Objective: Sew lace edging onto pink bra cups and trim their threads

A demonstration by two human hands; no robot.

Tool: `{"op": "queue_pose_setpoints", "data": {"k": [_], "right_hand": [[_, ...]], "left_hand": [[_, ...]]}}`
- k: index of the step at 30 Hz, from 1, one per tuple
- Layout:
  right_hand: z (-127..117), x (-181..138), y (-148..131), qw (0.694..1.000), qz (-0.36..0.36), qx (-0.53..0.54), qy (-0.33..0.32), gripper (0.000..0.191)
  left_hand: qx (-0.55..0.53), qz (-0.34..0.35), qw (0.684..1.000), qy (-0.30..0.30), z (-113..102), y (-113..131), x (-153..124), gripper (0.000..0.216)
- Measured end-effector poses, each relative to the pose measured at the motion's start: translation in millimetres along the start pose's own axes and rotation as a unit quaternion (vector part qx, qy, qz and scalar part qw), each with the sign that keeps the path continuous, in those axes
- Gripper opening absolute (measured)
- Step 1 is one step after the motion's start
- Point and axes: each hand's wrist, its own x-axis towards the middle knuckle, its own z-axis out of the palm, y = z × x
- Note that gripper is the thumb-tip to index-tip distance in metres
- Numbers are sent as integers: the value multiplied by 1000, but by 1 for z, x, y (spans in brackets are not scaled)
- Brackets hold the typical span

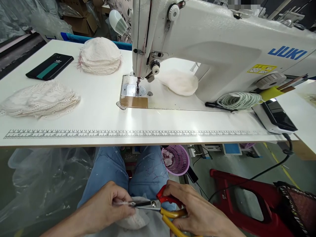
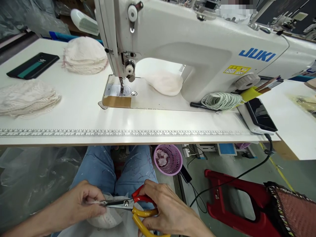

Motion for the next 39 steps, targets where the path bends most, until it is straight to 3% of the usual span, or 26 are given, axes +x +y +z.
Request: {"op": "queue_pose_setpoints", "data": {"k": [5, 12, 19, 33, 39], "right_hand": [[2, 2, 0, 1000, -3, -14, -9, 33], [0, 2, 2, 999, 10, 6, 47, 47], [-1, -3, 4, 999, 17, 9, 26, 44], [-1, -6, 7, 1000, 5, -11, -3, 43], [-4, -5, 5, 1000, -7, -9, -10, 47]], "left_hand": [[15, 2, 1000, 7, -1, 0, -1, 28], [-76, 14, 997, -10, -2, -5, 0, 28], [-93, 47, 994, -18, -3, -6, 2, 31], [31, 33, 999, 3, -2, -6, -3, 32], [76, -9, 996, 39, -1, -12, -7, 30]]}}
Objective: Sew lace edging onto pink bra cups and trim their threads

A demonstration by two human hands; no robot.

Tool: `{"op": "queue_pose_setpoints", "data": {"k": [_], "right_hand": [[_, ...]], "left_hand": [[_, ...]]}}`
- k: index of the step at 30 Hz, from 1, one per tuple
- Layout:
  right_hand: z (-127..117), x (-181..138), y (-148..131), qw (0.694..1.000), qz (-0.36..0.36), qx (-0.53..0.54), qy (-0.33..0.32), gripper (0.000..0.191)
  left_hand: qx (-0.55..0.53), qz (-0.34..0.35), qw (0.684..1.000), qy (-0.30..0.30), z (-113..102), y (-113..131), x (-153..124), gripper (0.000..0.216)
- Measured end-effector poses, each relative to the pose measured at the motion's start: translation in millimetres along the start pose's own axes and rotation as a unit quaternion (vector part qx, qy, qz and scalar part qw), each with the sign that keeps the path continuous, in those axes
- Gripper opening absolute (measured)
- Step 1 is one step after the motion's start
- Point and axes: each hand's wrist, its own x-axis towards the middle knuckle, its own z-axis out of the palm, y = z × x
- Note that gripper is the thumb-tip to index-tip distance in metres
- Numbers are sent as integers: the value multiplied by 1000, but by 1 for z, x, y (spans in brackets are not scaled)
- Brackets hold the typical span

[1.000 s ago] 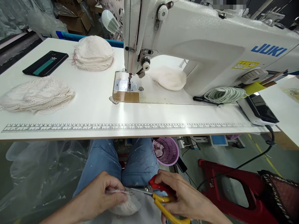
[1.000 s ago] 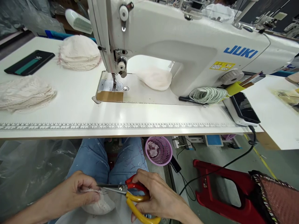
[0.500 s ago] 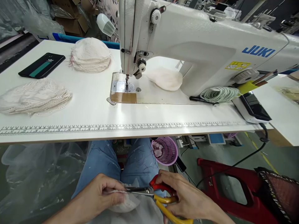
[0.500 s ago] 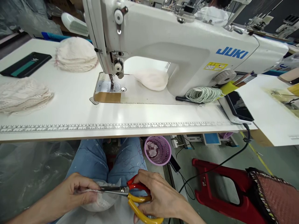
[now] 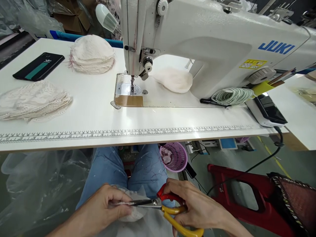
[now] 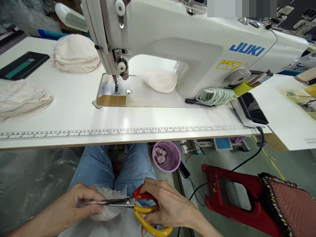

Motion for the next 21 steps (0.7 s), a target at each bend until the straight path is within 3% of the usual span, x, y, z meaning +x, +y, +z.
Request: {"op": "queue_pose_setpoints", "data": {"k": [13, 18, 21], "right_hand": [[0, 1, 1, 1000, 0, -12, -16, 33], [-4, -1, -3, 1000, -1, -7, 31, 40], [-3, -2, -3, 997, 17, -12, 79, 34]], "left_hand": [[-37, 24, 998, -33, -1, 9, 4, 25], [-92, 17, 995, -46, -1, 7, 4, 27], [-139, 32, 988, -52, 1, 4, 6, 30]]}}
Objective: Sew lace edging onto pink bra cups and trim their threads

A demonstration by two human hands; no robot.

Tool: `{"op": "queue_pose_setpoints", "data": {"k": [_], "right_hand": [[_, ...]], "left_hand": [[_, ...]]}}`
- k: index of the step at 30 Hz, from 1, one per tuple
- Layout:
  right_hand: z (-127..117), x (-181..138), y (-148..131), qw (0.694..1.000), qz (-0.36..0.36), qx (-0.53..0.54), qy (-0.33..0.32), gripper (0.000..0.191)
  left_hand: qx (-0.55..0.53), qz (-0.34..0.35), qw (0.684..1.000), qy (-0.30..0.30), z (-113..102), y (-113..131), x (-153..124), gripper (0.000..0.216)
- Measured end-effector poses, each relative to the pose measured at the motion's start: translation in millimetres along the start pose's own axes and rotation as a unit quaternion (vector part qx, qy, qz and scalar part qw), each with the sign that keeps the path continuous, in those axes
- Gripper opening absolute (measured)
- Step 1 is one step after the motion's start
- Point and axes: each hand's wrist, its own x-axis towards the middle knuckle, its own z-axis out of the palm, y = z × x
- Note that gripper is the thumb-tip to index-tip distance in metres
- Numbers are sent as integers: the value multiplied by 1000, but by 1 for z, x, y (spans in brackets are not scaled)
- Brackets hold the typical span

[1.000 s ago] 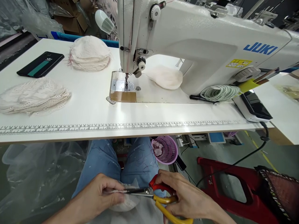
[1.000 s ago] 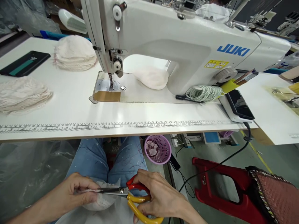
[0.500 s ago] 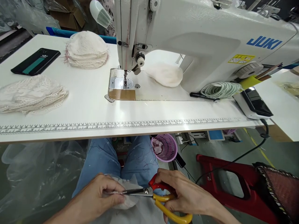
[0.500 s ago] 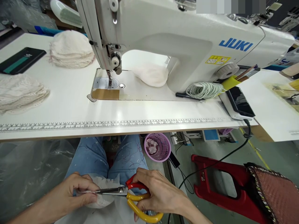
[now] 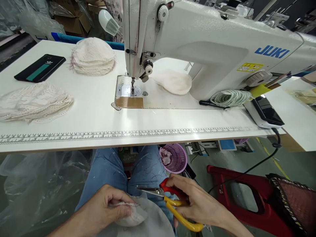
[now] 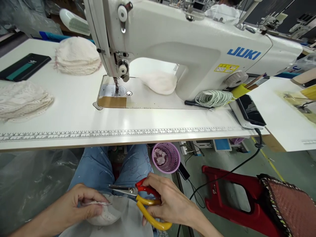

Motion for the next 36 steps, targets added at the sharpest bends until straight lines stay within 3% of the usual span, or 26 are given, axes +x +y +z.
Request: {"op": "queue_pose_setpoints", "data": {"k": [5, 10, 13, 17, 21, 24, 26, 28, 30, 31, 33, 36], "right_hand": [[-5, -6, 2, 997, 1, -3, 71, 29], [-47, -8, -8, 983, -68, -34, 169, 26], [-83, 8, -4, 953, -89, -161, 241, 22], [-125, 43, 23, 905, -91, -286, 302, 25], [-139, 60, 36, 881, -74, -321, 339, 25], [-113, 51, 14, 855, -93, -326, 392, 24], [-79, 40, -8, 860, -164, -270, 401, 21], [-38, 34, -27, 914, -244, -167, 278, 21], [1, 37, -35, 950, -256, -89, 155, 41], [16, 42, -36, 960, -251, -59, 112, 47], [35, 53, -31, 970, -240, -8, 45, 30], [40, 66, -25, 970, -228, 87, -1, 19]], "left_hand": [[-69, -6, 998, -8, -3, -5, 5, 44], [-117, 12, 993, 14, -8, -2, 8, 47], [-157, 2, 988, 10, -7, 0, 8, 48], [-198, -4, 980, 23, -4, -2, 5, 53], [-205, 5, 978, 39, -3, -4, 1, 53], [-203, 16, 978, 43, -3, -1, -1, 49], [-200, 22, 979, 37, -2, 0, 0, 47], [-194, 27, 980, 30, -1, 0, 1, 46], [-180, 36, 983, 28, -1, -2, 2, 45], [-171, 41, 984, 31, -2, -4, 2, 44], [-160, 49, 985, 44, -5, -7, 1, 43], [-159, 57, 983, 74, -9, -10, -4, 42]]}}
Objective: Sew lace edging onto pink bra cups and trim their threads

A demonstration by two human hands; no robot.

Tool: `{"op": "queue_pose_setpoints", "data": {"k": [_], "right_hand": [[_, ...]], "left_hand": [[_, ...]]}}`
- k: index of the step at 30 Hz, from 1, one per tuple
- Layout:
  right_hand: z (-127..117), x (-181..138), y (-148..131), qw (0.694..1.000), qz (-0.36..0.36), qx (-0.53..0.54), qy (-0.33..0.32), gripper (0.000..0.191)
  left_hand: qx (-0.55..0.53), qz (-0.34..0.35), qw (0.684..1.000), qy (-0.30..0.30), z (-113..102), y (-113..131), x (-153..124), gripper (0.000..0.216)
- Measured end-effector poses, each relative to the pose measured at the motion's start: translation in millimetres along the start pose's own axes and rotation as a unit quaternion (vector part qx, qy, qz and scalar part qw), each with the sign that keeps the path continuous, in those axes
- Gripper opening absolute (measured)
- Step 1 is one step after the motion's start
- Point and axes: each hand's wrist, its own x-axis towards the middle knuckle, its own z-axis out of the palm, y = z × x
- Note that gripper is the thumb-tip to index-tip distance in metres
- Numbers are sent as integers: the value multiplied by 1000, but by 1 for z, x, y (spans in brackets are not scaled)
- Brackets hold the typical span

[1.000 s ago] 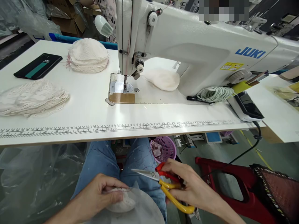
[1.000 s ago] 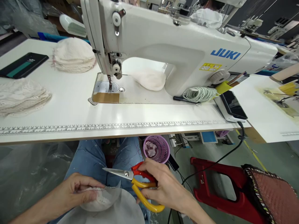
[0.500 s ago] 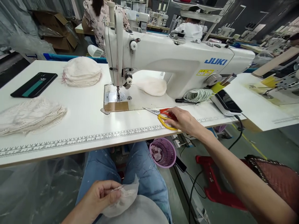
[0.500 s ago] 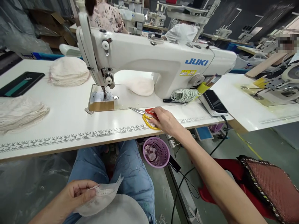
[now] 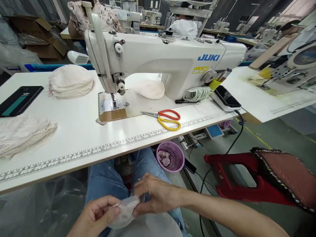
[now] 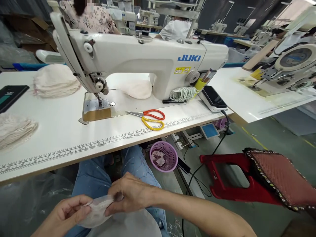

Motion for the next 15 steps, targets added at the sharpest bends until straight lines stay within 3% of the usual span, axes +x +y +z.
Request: {"op": "queue_pose_setpoints", "data": {"k": [9, 15], "right_hand": [[-13, 2, -9, 997, 13, 68, -41, 31], [-9, -4, -2, 994, 28, 102, -36, 28]], "left_hand": [[-11, -21, 1000, -17, 7, 6, -5, 36], [19, -36, 999, 22, 9, 9, -6, 41]]}}
